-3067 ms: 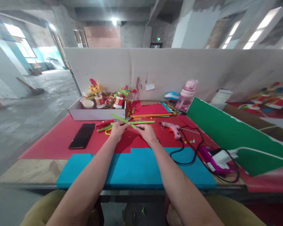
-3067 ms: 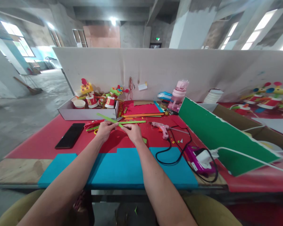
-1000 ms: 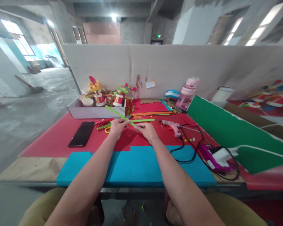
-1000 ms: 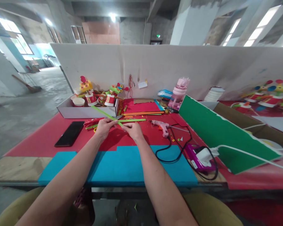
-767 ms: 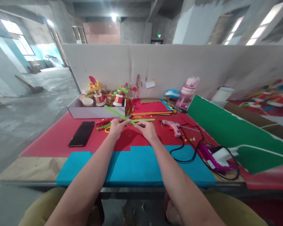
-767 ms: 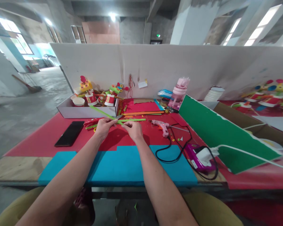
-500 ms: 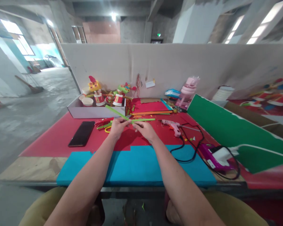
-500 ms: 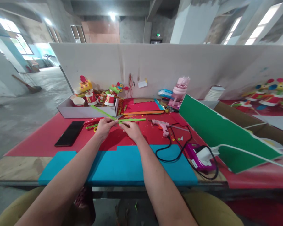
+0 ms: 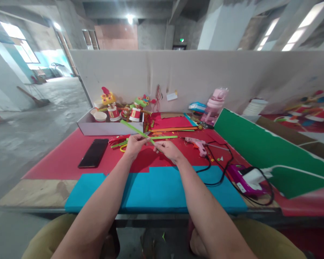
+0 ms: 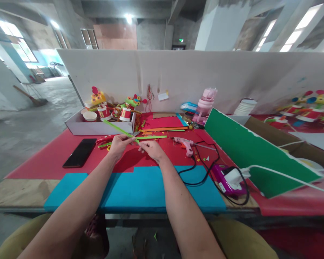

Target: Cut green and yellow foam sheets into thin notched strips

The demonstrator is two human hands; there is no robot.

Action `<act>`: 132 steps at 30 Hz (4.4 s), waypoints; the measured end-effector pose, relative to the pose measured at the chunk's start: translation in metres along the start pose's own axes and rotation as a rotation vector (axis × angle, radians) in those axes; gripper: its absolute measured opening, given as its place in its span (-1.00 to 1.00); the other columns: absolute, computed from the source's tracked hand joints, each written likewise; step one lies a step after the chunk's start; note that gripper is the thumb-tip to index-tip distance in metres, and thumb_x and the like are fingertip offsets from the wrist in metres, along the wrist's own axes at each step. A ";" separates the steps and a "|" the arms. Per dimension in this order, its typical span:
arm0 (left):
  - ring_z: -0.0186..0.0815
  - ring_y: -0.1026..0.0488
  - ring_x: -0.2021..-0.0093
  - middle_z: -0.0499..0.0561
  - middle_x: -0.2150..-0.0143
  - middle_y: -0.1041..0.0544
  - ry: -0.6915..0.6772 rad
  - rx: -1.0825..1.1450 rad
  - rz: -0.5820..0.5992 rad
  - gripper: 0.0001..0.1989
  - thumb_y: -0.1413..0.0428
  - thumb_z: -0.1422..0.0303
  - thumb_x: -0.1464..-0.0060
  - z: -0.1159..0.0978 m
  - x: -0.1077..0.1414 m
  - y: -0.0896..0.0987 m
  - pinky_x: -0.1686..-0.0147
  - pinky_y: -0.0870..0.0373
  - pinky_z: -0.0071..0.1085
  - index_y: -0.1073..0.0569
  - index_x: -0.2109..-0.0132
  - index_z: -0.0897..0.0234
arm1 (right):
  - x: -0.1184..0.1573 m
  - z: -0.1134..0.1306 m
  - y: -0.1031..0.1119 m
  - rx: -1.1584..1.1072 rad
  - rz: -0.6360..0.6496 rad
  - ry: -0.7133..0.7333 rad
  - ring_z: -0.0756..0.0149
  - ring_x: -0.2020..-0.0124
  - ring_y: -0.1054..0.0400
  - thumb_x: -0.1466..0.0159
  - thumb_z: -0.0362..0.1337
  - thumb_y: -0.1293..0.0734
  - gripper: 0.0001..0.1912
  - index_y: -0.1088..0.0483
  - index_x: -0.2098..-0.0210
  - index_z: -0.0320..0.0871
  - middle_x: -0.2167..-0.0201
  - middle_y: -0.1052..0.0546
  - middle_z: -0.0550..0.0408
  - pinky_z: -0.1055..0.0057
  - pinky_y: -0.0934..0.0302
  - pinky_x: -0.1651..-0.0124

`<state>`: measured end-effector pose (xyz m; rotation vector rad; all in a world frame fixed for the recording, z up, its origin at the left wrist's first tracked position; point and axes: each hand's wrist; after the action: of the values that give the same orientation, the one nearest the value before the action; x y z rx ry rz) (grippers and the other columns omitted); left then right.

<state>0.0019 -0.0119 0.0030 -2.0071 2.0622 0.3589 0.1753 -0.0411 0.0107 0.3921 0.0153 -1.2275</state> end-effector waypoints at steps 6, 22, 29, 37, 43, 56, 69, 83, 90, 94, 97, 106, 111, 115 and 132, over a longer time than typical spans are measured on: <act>-0.38 -0.33 0.53 -0.02 0.59 -0.49 0.008 -0.015 -0.012 -0.78 -0.29 0.24 0.18 0.001 0.000 -0.001 0.46 -0.22 -0.44 -0.56 0.49 0.34 | -0.006 -0.009 -0.001 0.110 -0.066 0.054 0.38 0.51 -0.31 -0.20 0.02 -0.27 -0.58 -0.44 0.55 -0.20 0.59 -0.46 0.11 0.47 -0.17 0.39; -0.40 -0.35 0.54 -0.02 0.59 -0.48 0.110 0.077 0.086 -0.72 -0.33 0.22 0.26 0.005 0.003 -0.005 0.46 -0.26 -0.45 -0.51 0.53 0.36 | -0.006 -0.011 -0.003 0.132 -0.126 0.067 0.37 0.56 -0.35 -0.20 -0.04 -0.29 -0.64 -0.50 0.49 -0.18 0.60 -0.50 0.08 0.47 -0.22 0.44; -0.37 -0.37 0.54 0.00 0.58 -0.50 0.061 0.028 0.033 -0.76 -0.31 0.24 0.25 0.004 0.002 -0.004 0.45 -0.28 -0.43 -0.57 0.49 0.36 | -0.006 -0.009 -0.005 0.178 -0.120 0.066 0.36 0.53 -0.37 -0.22 -0.14 -0.28 -0.71 -0.51 0.48 -0.20 0.56 -0.52 0.08 0.47 -0.19 0.41; -0.39 -0.37 0.54 0.00 0.57 -0.51 0.060 0.022 -0.046 -0.75 -0.30 0.24 0.24 0.003 -0.002 0.001 0.47 -0.29 -0.46 -0.58 0.45 0.37 | -0.004 -0.008 -0.002 0.255 -0.161 0.110 0.34 0.48 -0.36 -0.22 -0.20 -0.28 -0.75 -0.56 0.36 -0.21 0.55 -0.52 0.11 0.49 -0.15 0.39; -0.38 -0.38 0.52 0.01 0.55 -0.53 0.053 0.042 -0.046 -0.76 -0.31 0.25 0.23 0.003 -0.002 0.001 0.45 -0.30 -0.47 -0.58 0.45 0.37 | -0.004 -0.009 -0.002 0.256 -0.173 0.098 0.34 0.48 -0.35 -0.22 -0.20 -0.29 -0.74 -0.56 0.41 -0.21 0.57 -0.52 0.10 0.48 -0.14 0.40; -0.41 -0.36 0.55 -0.01 0.58 -0.50 0.056 0.065 -0.037 -0.76 -0.31 0.25 0.23 0.002 -0.002 0.001 0.46 -0.28 -0.47 -0.58 0.45 0.37 | -0.006 -0.015 -0.002 0.247 -0.212 0.064 0.33 0.52 -0.38 -0.21 -0.21 -0.31 -0.77 -0.57 0.35 -0.21 0.58 -0.53 0.08 0.47 -0.17 0.43; -0.40 -0.35 0.55 -0.04 0.61 -0.46 0.064 0.084 0.016 -0.76 -0.33 0.26 0.27 -0.003 0.005 -0.007 0.49 -0.26 -0.46 -0.56 0.47 0.36 | -0.006 -0.011 -0.005 0.268 -0.173 0.115 0.37 0.51 -0.34 -0.21 -0.22 -0.29 -0.76 -0.56 0.40 -0.21 0.57 -0.51 0.12 0.49 -0.11 0.42; -0.43 -0.33 0.57 -0.06 0.61 -0.46 0.042 0.120 -0.022 -0.77 -0.34 0.29 0.26 0.000 0.000 -0.001 0.49 -0.26 -0.47 -0.56 0.45 0.36 | -0.004 -0.010 -0.002 0.281 -0.155 0.121 0.33 0.48 -0.35 -0.22 -0.19 -0.30 -0.74 -0.57 0.28 -0.19 0.50 -0.56 0.08 0.45 -0.14 0.38; -0.43 -0.32 0.59 -0.06 0.63 -0.45 0.081 0.088 -0.038 -0.76 -0.34 0.27 0.29 0.000 0.001 -0.001 0.51 -0.25 -0.47 -0.56 0.47 0.37 | -0.005 -0.012 -0.003 0.378 -0.169 0.160 0.32 0.45 -0.38 -0.26 -0.20 -0.27 -0.74 -0.56 0.39 -0.18 0.48 -0.58 0.07 0.46 -0.14 0.38; -0.43 -0.32 0.59 -0.05 0.62 -0.46 0.099 0.092 -0.045 -0.74 -0.34 0.26 0.30 -0.002 0.001 -0.001 0.51 -0.26 -0.47 -0.56 0.47 0.37 | -0.005 -0.011 -0.004 0.308 -0.138 0.096 0.33 0.44 -0.42 -0.28 -0.25 -0.25 -0.74 -0.55 0.40 -0.20 0.49 -0.58 0.07 0.48 -0.18 0.37; -0.43 -0.32 0.59 -0.05 0.62 -0.46 0.112 0.087 -0.044 -0.76 -0.34 0.27 0.30 -0.001 0.002 -0.002 0.51 -0.26 -0.47 -0.56 0.48 0.37 | -0.005 -0.012 -0.006 0.320 -0.131 0.100 0.30 0.40 -0.44 -0.27 -0.26 -0.27 -0.78 -0.54 0.33 -0.20 0.43 -0.59 0.04 0.46 -0.21 0.34; -0.41 -0.31 0.61 -0.04 0.65 -0.45 0.147 0.054 -0.031 -0.75 -0.34 0.26 0.31 0.007 0.001 -0.002 0.53 -0.25 -0.46 -0.54 0.53 0.38 | -0.005 -0.015 -0.014 0.583 -0.212 0.235 0.22 0.20 -0.43 -0.25 -0.28 -0.32 -0.85 -0.54 0.25 -0.12 0.24 -0.59 -0.01 0.39 -0.19 0.14; -0.42 -0.31 0.61 -0.04 0.65 -0.45 0.155 0.074 -0.037 -0.75 -0.35 0.28 0.33 0.006 0.002 -0.003 0.54 -0.24 -0.46 -0.54 0.52 0.39 | -0.007 -0.017 -0.013 0.523 -0.219 0.243 0.27 0.30 -0.41 -0.27 -0.28 -0.27 -0.79 -0.54 0.38 -0.14 0.36 -0.59 0.03 0.44 -0.15 0.25; -0.42 -0.33 0.59 -0.04 0.62 -0.47 0.134 0.106 -0.039 -0.77 -0.34 0.28 0.33 0.003 0.002 -0.004 0.51 -0.26 -0.47 -0.55 0.51 0.37 | -0.008 -0.018 -0.012 0.403 -0.217 0.166 0.33 0.45 -0.37 -0.26 -0.22 -0.26 -0.74 -0.54 0.45 -0.16 0.51 -0.55 0.09 0.47 -0.11 0.38; -0.42 -0.33 0.55 -0.04 0.56 -0.49 0.061 0.094 -0.028 -0.75 -0.33 0.26 0.30 0.002 -0.001 0.000 0.49 -0.26 -0.47 -0.55 0.45 0.35 | -0.008 -0.017 -0.008 0.172 -0.139 0.053 0.36 0.50 -0.35 -0.22 -0.14 -0.28 -0.71 -0.55 0.38 -0.22 0.54 -0.53 0.10 0.49 -0.17 0.41</act>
<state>0.0014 -0.0104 0.0015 -2.0134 2.0439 0.1944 0.1688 -0.0311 -0.0053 0.5812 -0.0185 -1.3602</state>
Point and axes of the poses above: each hand's wrist, its own x-axis away from the middle knuckle, its own y-axis out of the back of the hand, z = x × y
